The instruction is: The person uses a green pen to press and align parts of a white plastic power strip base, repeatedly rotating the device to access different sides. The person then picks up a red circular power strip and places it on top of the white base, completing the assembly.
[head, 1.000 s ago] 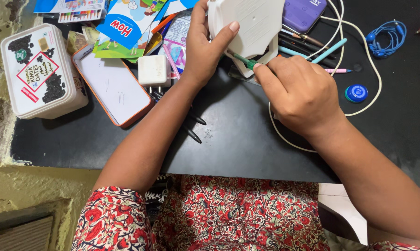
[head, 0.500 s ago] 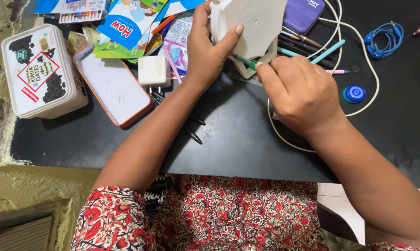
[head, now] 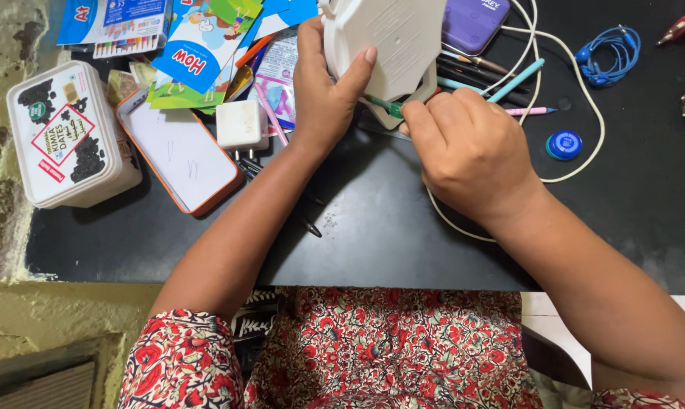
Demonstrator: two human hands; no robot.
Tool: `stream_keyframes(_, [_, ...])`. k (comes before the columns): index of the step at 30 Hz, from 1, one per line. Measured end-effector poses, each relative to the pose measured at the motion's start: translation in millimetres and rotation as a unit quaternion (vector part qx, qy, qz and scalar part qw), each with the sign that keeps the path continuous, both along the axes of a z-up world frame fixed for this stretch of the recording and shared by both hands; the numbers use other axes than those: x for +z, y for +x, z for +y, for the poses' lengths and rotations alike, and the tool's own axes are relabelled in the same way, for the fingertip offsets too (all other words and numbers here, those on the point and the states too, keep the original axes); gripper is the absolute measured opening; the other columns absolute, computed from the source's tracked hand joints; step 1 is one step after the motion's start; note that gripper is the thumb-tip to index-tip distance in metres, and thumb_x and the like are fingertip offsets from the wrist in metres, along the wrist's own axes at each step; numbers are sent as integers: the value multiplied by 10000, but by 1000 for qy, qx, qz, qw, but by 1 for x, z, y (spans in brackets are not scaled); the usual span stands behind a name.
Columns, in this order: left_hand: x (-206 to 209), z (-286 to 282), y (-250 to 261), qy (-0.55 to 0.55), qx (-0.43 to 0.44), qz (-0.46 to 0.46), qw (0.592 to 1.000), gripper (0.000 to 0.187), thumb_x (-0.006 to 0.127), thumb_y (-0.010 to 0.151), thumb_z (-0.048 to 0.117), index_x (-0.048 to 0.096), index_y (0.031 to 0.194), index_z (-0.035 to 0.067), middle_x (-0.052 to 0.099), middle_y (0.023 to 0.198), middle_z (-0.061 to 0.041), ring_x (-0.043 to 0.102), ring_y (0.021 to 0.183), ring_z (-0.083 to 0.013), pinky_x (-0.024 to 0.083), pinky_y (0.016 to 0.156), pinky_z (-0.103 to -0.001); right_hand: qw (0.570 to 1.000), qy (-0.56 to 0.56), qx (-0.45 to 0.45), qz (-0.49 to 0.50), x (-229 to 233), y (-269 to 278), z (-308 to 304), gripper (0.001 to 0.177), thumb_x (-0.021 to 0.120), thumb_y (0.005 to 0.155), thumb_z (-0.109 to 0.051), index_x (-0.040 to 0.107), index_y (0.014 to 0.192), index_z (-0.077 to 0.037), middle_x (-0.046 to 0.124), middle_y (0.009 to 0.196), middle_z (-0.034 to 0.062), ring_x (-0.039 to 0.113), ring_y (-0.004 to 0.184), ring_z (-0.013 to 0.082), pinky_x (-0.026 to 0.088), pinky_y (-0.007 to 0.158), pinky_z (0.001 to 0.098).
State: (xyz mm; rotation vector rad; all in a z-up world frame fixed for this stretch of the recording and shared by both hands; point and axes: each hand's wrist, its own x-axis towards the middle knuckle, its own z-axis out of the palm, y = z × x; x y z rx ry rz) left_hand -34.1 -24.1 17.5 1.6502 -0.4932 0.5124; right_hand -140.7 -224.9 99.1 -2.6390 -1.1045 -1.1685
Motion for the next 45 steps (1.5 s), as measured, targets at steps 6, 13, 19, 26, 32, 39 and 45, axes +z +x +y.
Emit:
stream_keyframes(6, [-7, -1, 4, -12, 9, 13, 1000, 520, 733, 1015, 266, 465, 1381, 11, 663, 1232, -144, 653, 1129, -192, 551, 1012, -337, 997, 60, 10, 55, 0, 3, -3, 170, 722, 992, -141, 639, 1080, -21, 565, 867, 92, 593, 823, 274, 508, 726, 384])
stream_keyframes(13, [-6, 20, 26, -162, 27, 11, 986, 516, 714, 1041, 237, 451, 1413, -7, 638, 1304, -145, 656, 1168, -196, 549, 1019, -331, 983, 164, 30, 78, -13, 22, -18, 155, 731, 1046, -110, 671, 1161, -24, 653, 946, 113, 665, 876, 304, 541, 805, 408])
stream_keyframes(19, [-3, 47, 44, -423, -58, 178, 887, 551, 594, 957, 417, 459, 1345, 48, 645, 1228, -152, 735, 997, -262, 640, 767, -411, 958, 191, -27, 213, -17, 43, -37, 205, 741, 993, -145, 719, 1181, -66, 685, 1044, 131, 677, 928, 333, 542, 809, 427])
stream_keyframes(26, [2, 29, 35, -519, -257, 253, 775, 622, 525, 984, 471, 499, 1421, 29, 627, 1363, -159, 699, 1163, -321, 634, 927, -465, 925, 247, 72, 281, -31, 46, -28, 509, 703, 1036, -249, 577, 1465, -5, 616, 1453, 166, 623, 1343, 278, 503, 1125, 394])
stream_keyframes(32, [15, -2, 3, -408, -315, 231, 826, 574, 492, 1032, 405, 347, 1497, 100, 574, 1401, -132, 617, 1254, -329, 568, 983, -539, 623, 537, 250, 511, -45, 50, -17, 906, 743, 904, -498, 281, 1569, -93, 516, 1483, 111, 592, 1336, 230, 566, 1023, 390])
stream_keyframes(39, [19, -13, -6, -193, -257, 140, 936, 613, 572, 1084, 444, 370, 1562, 118, 525, 1484, -166, 531, 1358, -324, 448, 1145, -538, 698, 563, 212, 389, -46, 53, -33, 695, 845, 925, -267, 524, 1474, 16, 634, 1394, 152, 631, 1300, 263, 530, 1111, 393])
stream_keyframes(45, [21, 4, 4, -365, -460, 290, 756, 876, 285, 915, 766, 337, 1538, 153, 551, 1424, -127, 652, 1149, -327, 565, 967, -574, 952, 259, 89, 141, -22, 48, -48, 582, 771, 821, 58, 602, 1372, -22, 640, 1372, 191, 656, 1286, 342, 541, 1106, 401])
